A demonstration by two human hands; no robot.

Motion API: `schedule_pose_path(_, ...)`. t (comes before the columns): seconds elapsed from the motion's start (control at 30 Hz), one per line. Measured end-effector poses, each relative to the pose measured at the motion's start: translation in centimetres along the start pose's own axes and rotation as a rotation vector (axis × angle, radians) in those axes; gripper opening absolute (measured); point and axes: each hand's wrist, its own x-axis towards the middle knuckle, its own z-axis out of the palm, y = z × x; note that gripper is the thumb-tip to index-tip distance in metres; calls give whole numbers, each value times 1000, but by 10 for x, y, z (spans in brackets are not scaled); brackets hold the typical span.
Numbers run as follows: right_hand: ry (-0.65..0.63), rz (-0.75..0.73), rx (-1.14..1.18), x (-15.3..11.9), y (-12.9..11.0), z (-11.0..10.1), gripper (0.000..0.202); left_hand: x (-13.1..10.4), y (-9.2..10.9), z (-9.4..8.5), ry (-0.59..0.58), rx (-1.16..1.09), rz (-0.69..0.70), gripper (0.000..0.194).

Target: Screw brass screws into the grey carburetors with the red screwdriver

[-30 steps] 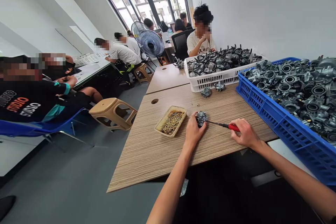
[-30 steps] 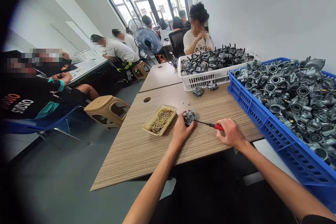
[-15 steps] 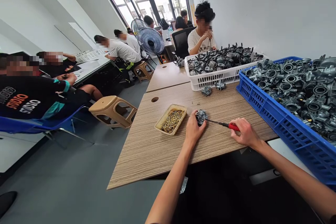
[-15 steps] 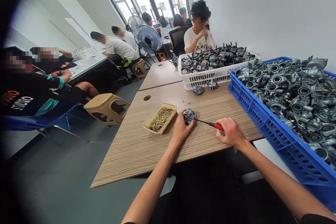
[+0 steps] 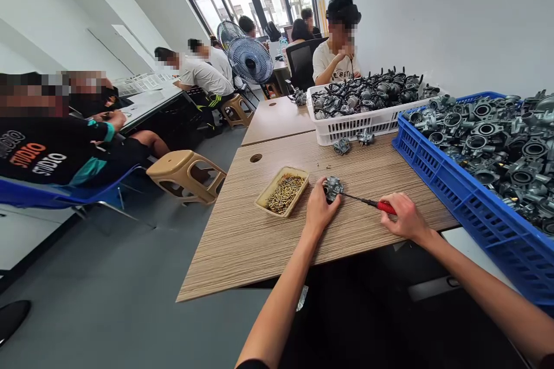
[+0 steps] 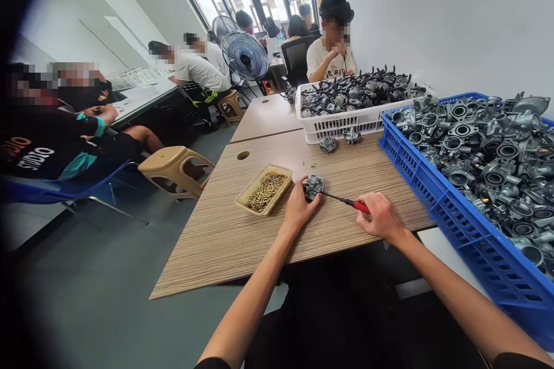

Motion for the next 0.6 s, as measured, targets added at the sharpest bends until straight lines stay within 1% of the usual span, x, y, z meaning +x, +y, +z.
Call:
schedule_pose_path(0.47,-16,13,-10,-1,1,1,19,0,1,0,12,-14,18,62)
schedule_pose_path(0.6,-14,-8,-16,-1,1,2,21,0,0,0,15,-19,20,62)
